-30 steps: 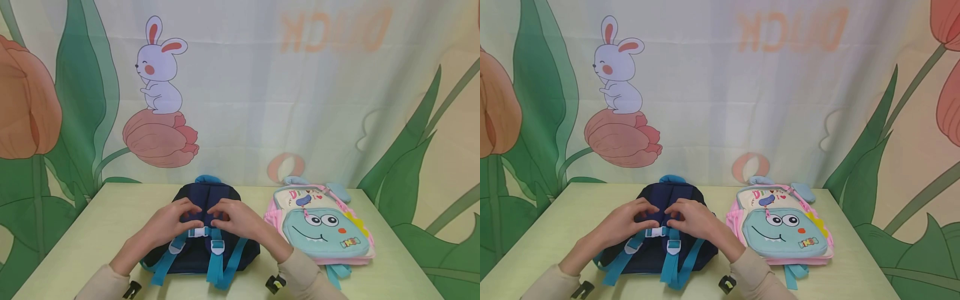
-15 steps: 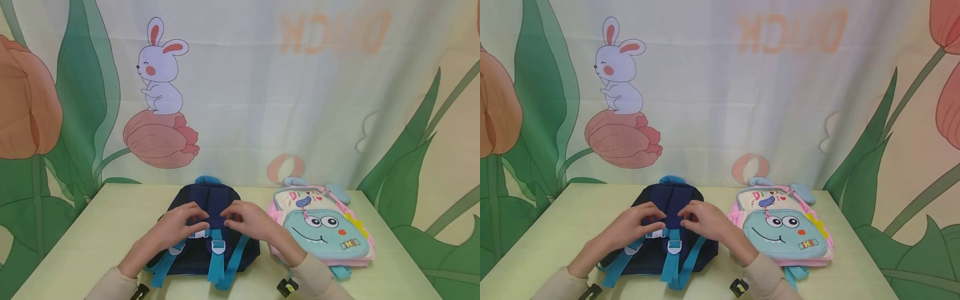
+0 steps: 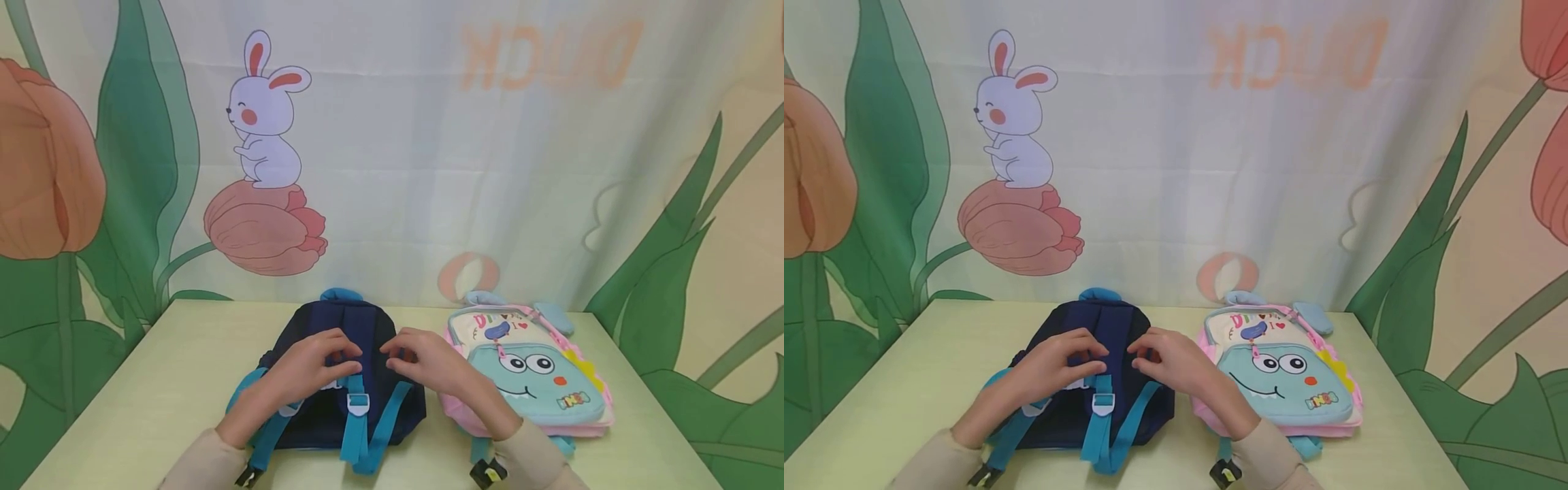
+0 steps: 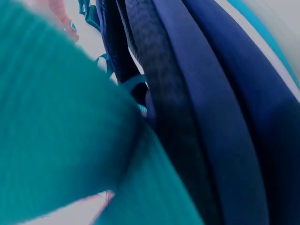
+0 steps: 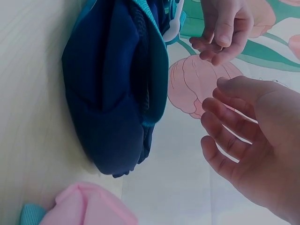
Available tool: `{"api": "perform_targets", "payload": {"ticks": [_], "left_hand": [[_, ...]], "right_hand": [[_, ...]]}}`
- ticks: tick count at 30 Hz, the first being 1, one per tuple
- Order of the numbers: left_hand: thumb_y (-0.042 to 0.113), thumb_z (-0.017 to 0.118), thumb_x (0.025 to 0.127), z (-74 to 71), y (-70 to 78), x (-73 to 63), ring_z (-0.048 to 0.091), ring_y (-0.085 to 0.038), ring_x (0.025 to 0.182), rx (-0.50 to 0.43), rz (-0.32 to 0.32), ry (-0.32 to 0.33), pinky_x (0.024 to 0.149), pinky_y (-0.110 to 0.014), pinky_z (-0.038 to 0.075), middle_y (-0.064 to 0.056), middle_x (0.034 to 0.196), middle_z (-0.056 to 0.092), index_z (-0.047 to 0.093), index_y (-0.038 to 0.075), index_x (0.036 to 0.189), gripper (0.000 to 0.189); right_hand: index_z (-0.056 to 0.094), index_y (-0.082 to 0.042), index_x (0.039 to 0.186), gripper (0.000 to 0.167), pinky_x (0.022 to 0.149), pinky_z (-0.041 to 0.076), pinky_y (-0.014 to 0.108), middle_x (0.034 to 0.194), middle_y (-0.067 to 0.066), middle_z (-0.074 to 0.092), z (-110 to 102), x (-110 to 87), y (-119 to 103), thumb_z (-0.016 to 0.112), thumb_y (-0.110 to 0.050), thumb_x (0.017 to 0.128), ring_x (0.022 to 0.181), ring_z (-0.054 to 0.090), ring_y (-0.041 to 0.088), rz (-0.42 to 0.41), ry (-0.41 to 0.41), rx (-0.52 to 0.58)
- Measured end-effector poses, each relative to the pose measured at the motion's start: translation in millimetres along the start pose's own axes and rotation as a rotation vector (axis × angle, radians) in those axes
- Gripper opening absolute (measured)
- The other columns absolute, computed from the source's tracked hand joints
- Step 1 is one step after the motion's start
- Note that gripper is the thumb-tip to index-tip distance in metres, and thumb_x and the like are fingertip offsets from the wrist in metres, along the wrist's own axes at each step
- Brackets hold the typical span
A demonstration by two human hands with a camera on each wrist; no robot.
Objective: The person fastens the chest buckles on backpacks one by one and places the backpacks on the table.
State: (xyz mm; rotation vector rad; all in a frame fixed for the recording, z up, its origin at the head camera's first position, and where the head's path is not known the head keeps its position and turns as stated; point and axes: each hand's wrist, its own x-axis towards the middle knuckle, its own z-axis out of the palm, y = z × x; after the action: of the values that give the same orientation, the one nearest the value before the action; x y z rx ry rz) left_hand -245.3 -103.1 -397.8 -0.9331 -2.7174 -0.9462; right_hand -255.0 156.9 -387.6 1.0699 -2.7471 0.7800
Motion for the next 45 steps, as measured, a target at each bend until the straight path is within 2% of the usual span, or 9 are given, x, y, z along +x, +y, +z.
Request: {"api": "perform_targets", "payload": {"ticks": [5,10,18,24,30,39,45], "left_hand": [[0.04,0.069,0.092,4.6,7.3,6.3,0.058,-0.009,0.085,-0.018,-0.002,-0.024,0.069,-0.02,0.05,0.016,0.094,0.06,0.073,0.02,0.112,0.028],[0.041,0.067,0.093,10.4,15.7,13.2,0.056,-0.002,0.083,-0.024,0.016,-0.048,0.07,-0.02,0.05,0.017,0.093,0.06,0.073,0.023,0.112,0.026],[0.039,0.068,0.093,18.4,25.3,18.2,0.057,-0.004,0.084,-0.053,0.002,-0.063,0.072,-0.021,0.051,0.014,0.096,0.062,0.073,0.02,0.113,0.028],[0.04,0.066,0.094,24.3,28.5,22.7,0.057,-0.004,0.085,-0.069,0.01,-0.086,0.073,-0.021,0.051,0.013,0.099,0.063,0.073,0.019,0.114,0.029],[0.04,0.067,0.094,30.0,32.9,27.0,0.057,-0.004,0.084,-0.085,-0.002,-0.085,0.073,-0.02,0.051,0.012,0.1,0.064,0.072,0.019,0.114,0.029],[0.037,0.068,0.094,41.2,47.2,34.2,0.058,-0.002,0.083,-0.105,0.037,-0.104,0.07,-0.019,0.05,0.009,0.1,0.065,0.072,0.018,0.114,0.028],[0.036,0.068,0.094,50.4,51.9,40.6,0.059,-0.001,0.083,-0.098,0.031,-0.124,0.069,-0.018,0.049,0.01,0.098,0.064,0.072,0.02,0.115,0.026]], "right_hand": [[0.072,-0.016,0.116,0.023,0.07,0.051,0.02,0.095,-0.009,0.065,-4,-6.9,5,0.067,-0.023,0.095,0.079,0.059,0.004,0.033,0.013,0.028],[0.072,-0.015,0.116,0.023,0.071,0.052,0.021,0.095,-0.007,0.065,-9,-13.2,11,0.066,-0.023,0.095,0.079,0.059,0.003,0.025,0.032,0.036],[0.072,-0.018,0.116,0.022,0.071,0.051,0.021,0.097,-0.009,0.067,-16,-24.0,20,0.067,-0.023,0.095,0.08,0.059,0.003,0.06,0.047,0.02],[0.073,-0.016,0.113,0.02,0.07,0.052,0.022,0.094,-0.007,0.067,-20,-32.7,30,0.068,-0.018,0.094,0.079,0.06,0.004,0.04,0.09,0.02],[0.073,-0.014,0.113,0.02,0.07,0.052,0.022,0.095,-0.007,0.067,-20,-42.3,41,0.068,-0.017,0.094,0.079,0.058,0.002,0.048,0.068,0.013],[0.072,-0.017,0.115,0.021,0.07,0.051,0.021,0.096,-0.009,0.068,-25,-58.3,50,0.068,-0.022,0.094,0.079,0.057,0.002,0.149,0.054,-0.005],[0.072,-0.015,0.114,0.02,0.071,0.05,0.023,0.094,-0.009,0.066,-31,-67.8,58,0.068,-0.02,0.095,0.079,0.056,0.002,0.154,0.062,-0.029]]}}
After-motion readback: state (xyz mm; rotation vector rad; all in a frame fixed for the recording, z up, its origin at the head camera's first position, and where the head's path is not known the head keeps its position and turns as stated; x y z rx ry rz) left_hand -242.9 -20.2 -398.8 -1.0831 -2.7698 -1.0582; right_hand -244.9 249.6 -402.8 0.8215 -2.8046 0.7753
